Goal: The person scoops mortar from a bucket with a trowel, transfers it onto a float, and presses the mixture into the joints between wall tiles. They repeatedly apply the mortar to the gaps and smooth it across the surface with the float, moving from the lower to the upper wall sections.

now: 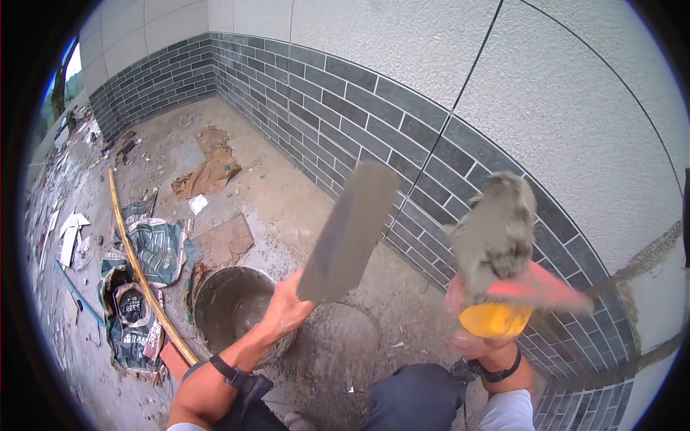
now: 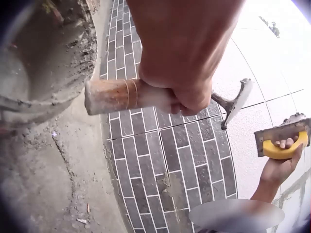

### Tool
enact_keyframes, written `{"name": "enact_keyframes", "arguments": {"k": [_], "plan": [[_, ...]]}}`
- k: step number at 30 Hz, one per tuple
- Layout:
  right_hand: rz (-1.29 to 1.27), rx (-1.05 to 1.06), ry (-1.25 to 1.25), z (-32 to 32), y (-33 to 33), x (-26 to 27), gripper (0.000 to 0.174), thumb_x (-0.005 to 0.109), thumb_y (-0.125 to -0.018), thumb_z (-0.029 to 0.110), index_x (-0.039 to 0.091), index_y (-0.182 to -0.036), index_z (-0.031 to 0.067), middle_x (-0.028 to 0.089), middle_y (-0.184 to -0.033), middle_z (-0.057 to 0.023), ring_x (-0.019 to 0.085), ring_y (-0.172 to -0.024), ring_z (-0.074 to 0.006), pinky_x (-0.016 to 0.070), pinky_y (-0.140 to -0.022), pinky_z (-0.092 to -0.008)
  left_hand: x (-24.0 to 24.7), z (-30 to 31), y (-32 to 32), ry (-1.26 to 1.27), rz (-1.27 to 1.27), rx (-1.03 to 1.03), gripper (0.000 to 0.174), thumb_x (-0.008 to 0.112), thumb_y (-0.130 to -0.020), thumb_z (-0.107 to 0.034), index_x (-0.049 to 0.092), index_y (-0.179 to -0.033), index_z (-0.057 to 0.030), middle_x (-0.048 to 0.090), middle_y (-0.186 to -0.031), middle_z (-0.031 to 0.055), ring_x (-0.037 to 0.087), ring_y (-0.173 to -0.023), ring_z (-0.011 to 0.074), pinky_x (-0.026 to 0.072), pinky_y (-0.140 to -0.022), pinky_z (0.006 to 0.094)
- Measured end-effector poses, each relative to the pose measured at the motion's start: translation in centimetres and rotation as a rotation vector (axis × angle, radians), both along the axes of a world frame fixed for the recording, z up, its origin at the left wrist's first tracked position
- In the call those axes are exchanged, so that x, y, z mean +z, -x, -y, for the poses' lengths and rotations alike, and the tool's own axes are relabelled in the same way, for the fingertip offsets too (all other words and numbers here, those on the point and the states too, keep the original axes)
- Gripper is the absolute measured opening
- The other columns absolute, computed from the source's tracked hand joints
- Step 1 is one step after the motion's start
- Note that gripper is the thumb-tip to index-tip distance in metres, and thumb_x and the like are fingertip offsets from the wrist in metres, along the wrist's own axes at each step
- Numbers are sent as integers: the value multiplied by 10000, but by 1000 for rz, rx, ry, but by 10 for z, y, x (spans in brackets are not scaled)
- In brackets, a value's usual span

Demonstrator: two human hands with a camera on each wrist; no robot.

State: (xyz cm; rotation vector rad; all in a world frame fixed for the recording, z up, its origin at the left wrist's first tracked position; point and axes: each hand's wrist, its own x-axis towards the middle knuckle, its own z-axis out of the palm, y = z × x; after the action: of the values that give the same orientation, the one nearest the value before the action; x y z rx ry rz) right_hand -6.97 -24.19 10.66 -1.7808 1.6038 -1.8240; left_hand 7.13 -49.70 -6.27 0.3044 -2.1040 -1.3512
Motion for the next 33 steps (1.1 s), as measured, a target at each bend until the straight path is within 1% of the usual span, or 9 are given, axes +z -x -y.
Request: {"name": "enact_keyframes", "arguments": {"k": [2,6,13,16,17,20,23,29,33], "plan": [[94,8,49,20,-6,12,612,606,-946,409,421,-1327,-34,621,-716,-86,609,-580,-225,516,-588,-382,25,-11,-3,-459,469,-173,250,718,-858,-202,617,-1003,-25,622,-722,33,581,-581,117,457,-517,302],[951,265,-146,34,17,-45,517,503,-989,435,426,-1256,-1,543,-663,-60,526,-557,-152,457,-608,-329,23,-46,-4,-666,528,-321,198,712,-866,-173,610,-974,-42,575,-706,-3,534,-543,85,435,-494,255],[1491,273,-274,0,38,-155,465,387,-1019,448,481,-1242,50,463,-606,-1,467,-503,-135,427,-585,-325,2,-64,-15,-1099,605,-472,139,683,-878,-94,565,-940,-52,532,-696,-10,511,-527,82,436,-480,252],[1183,-30,-428,-24,50,-144,440,444,-990,398,486,-1236,36,489,-646,-37,495,-549,-164,427,-598,-326,1,-55,-10,-1076,664,-370,152,676,-870,-85,563,-962,-42,527,-698,-6,508,-529,84,440,-488,257],[1041,-17,-399,-27,57,-128,461,528,-934,323,452,-1241,-12,540,-705,-103,529,-613,-185,453,-622,-325,-2,-53,-8,-1000,669,-332,154,686,-862,-78,555,-936,-44,534,-684,2,504,-503,89,435,-469,261],[618,-40,-557,-28,76,-82,408,578,-915,304,517,-1154,-21,617,-765,-110,605,-686,-175,491,-628,-319,-14,-56,-7,-904,684,-320,162,688,-855,-73,563,-952,-39,533,-671,1,505,-495,90,429,-453,263],[549,55,-835,-13,86,-40,351,585,-930,311,552,-1073,-8,621,-719,-77,592,-622,-140,474,-569,-286,-17,-58,-3,-791,740,-395,154,661,-855,-81,562,-967,-42,514,-689,-8,500,-526,90,438,-486,262],[483,111,-1004,7,100,-56,335,571,-941,333,545,-1045,15,569,-631,-43,536,-531,-104,410,-502,-248,-15,-63,-1,-769,808,-488,186,675,-857,-76,612,-1026,-27,538,-660,-10,492,-508,72,410,-462,253],[450,24,-994,-5,97,-51,339,566,-942,331,543,-1061,15,575,-665,-33,541,-566,-89,417,-525,-242,-20,-61,-2,-497,713,-483,205,668,-823,-103,578,-980,-8,604,-734,87,587,-601,177,474,-570,330]]}}
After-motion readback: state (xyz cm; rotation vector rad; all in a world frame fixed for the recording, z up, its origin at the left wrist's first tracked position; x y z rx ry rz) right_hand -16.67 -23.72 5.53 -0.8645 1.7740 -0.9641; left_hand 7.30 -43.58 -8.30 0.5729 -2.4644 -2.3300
